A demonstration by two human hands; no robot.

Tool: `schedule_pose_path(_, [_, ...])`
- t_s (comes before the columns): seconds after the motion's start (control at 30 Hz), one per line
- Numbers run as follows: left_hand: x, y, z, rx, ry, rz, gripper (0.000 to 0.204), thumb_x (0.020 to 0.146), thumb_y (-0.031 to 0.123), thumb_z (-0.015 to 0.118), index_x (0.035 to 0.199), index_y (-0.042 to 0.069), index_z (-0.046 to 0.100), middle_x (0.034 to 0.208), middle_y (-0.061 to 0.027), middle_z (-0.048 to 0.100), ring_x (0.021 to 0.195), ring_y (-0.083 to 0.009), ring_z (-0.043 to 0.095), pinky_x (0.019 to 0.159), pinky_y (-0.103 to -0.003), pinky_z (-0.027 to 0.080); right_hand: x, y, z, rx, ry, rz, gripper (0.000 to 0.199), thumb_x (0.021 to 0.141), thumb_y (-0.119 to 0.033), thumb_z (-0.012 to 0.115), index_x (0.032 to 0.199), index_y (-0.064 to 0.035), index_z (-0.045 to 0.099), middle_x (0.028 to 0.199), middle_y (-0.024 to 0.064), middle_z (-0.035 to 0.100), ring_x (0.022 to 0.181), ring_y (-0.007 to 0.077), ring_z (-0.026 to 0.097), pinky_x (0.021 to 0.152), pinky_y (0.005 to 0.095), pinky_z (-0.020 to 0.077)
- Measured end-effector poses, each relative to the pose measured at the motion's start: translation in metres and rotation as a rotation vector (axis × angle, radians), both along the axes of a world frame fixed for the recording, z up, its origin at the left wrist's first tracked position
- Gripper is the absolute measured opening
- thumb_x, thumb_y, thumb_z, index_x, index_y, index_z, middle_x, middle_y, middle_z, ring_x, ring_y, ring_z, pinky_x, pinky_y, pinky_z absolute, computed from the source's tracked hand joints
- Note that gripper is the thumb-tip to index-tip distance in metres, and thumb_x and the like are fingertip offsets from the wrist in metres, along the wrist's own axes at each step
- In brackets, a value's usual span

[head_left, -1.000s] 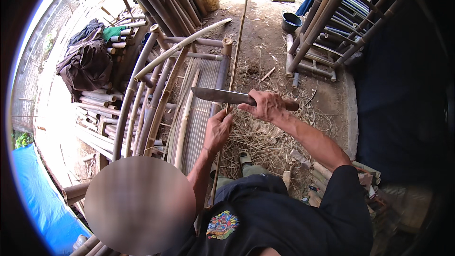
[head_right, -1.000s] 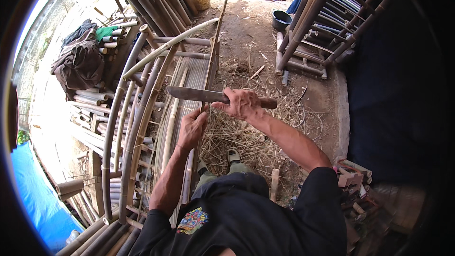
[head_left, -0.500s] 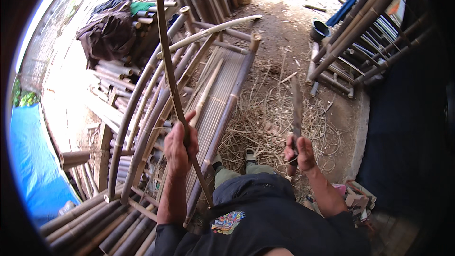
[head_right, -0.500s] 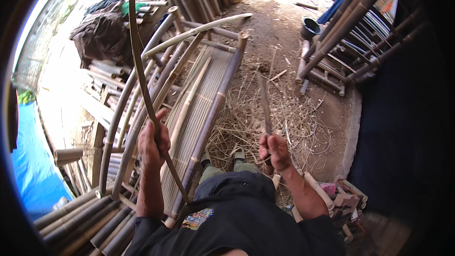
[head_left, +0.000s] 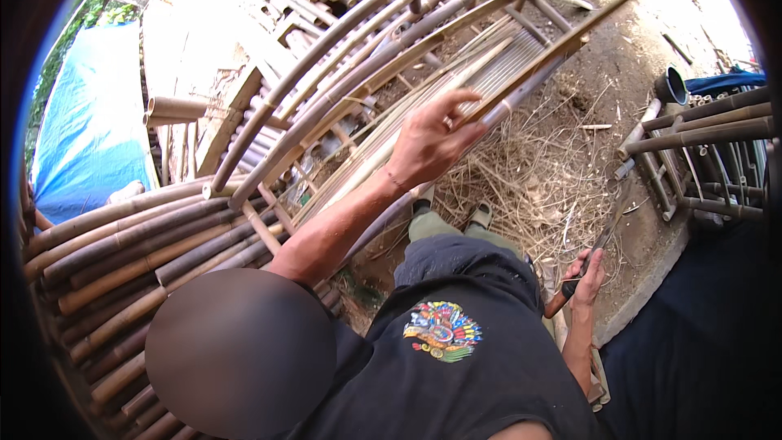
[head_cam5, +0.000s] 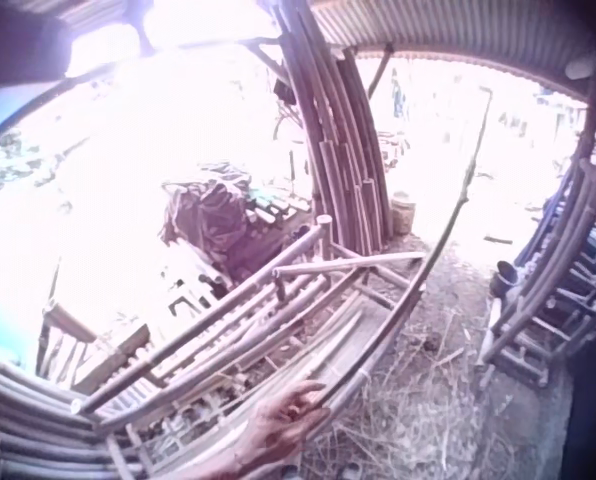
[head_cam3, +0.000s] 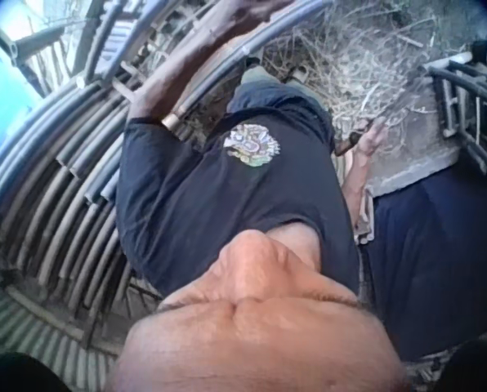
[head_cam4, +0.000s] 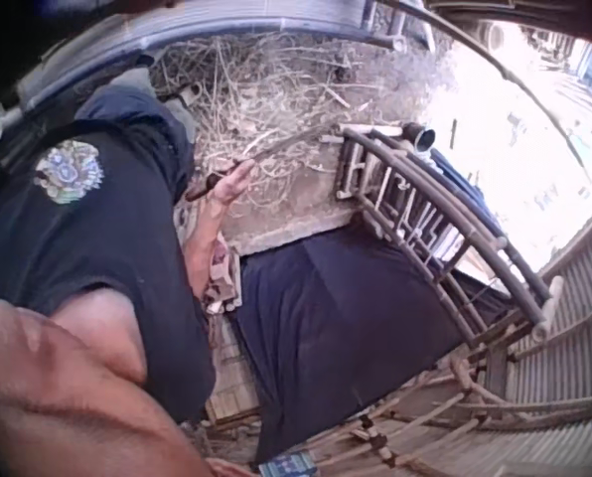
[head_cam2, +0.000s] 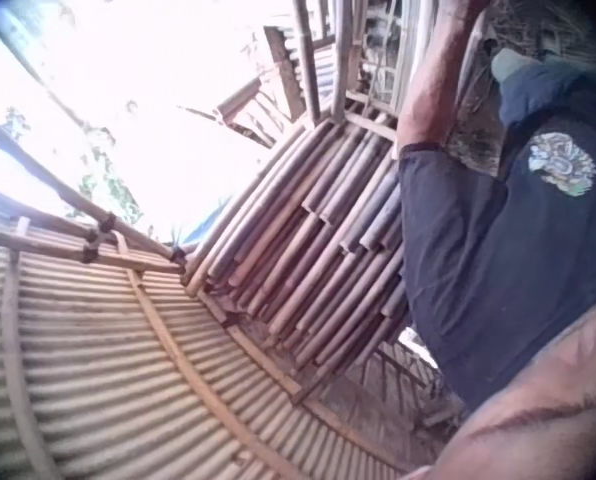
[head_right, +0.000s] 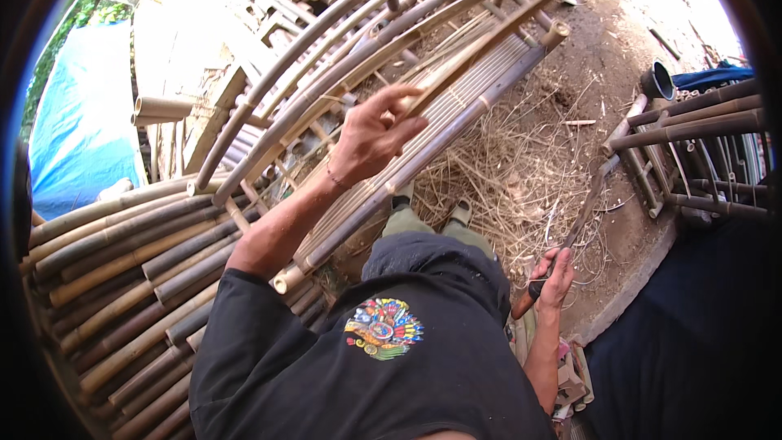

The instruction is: The person splits bamboo poles into thin strips using a machete. They repeatedly position each pole on a bamboo rack, strike it with the machete to split it, and then place the resulting strips back on the rack.

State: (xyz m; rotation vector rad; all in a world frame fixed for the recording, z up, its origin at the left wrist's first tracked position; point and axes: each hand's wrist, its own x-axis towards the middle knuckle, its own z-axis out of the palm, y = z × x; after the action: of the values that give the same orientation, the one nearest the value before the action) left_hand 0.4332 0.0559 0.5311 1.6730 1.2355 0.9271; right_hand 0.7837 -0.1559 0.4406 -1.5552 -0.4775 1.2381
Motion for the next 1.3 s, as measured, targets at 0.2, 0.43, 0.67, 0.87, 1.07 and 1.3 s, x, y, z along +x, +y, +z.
schedule_pose_path(0.2, [-0.006,0.008,0.026,-0.481,-0.102,-0.229,0.036,0.100,0.029,0.054,0.125,0.004,0.059,0.072,0.0044,0.051,0.056,-0.0035,0.046,0.050,-0.021,0.038,0.002,0.049,0.021,0.212,-0.512,0.101,0.046,0.099,-0.051,0.046,0.087,-0.0074,0.056,0.057,-0.0036,0.046,0.047,0.0076,0.046,0.045,0.0228,0.0405])
schedule_pose_path(0.43, [0.057,-0.013,0.006,-0.423,-0.072,-0.270,0.041,0.100,0.024,0.053,0.134,0.002,0.053,0.075,0.0050,0.058,0.055,-0.0001,0.040,0.048,-0.017,0.031,-0.044,0.135,0.071,0.390,-1.244,0.307,0.062,0.092,-0.068,0.042,0.083,-0.0080,0.053,0.059,0.0010,0.050,0.046,0.0133,0.052,0.042,0.0328,0.0479])
schedule_pose_path(0.67, [0.070,-0.031,0.005,-0.365,0.118,-0.225,0.029,0.098,0.024,0.055,0.105,-0.003,0.065,0.068,0.0000,0.059,0.062,-0.0074,0.047,0.055,-0.027,0.041,-0.074,0.151,0.063,0.643,-1.449,0.425,0.062,0.087,-0.068,0.051,0.078,-0.0066,0.052,0.060,0.0080,0.057,0.051,0.0256,0.062,0.049,0.0372,0.0537])
schedule_pose_path(0.87, [0.058,-0.070,0.017,-0.432,0.103,-0.241,0.029,0.095,0.016,0.057,0.120,0.002,0.063,0.069,-0.0070,0.056,0.065,-0.0070,0.049,0.060,-0.026,0.044,-0.005,0.174,0.068,0.231,-1.380,0.257,0.065,0.090,-0.073,0.039,0.079,-0.0102,0.052,0.054,0.0058,0.056,0.047,0.0202,0.061,0.042,0.0377,0.0499])
schedule_pose_path(1.07, [0.027,-0.089,0.015,-0.318,0.194,-0.317,0.028,0.097,0.019,0.059,0.118,0.001,0.064,0.073,-0.0107,0.059,0.069,-0.0099,0.054,0.064,-0.027,0.046,0.049,0.173,0.085,0.027,-1.347,0.222,0.066,0.090,-0.073,0.040,0.083,-0.0092,0.055,0.052,0.0075,0.055,0.049,0.0234,0.062,0.047,0.0395,0.0500])
schedule_pose_path(1.3, [0.002,-0.085,0.008,-0.225,0.300,-0.284,0.022,0.095,0.015,0.058,0.111,0.002,0.067,0.079,-0.0173,0.065,0.072,-0.0221,0.065,0.066,-0.032,0.049,0.031,0.156,0.082,0.112,-1.216,0.248,0.066,0.090,-0.073,0.037,0.082,-0.0098,0.055,0.054,0.0057,0.054,0.046,0.0179,0.058,0.040,0.0373,0.0476])
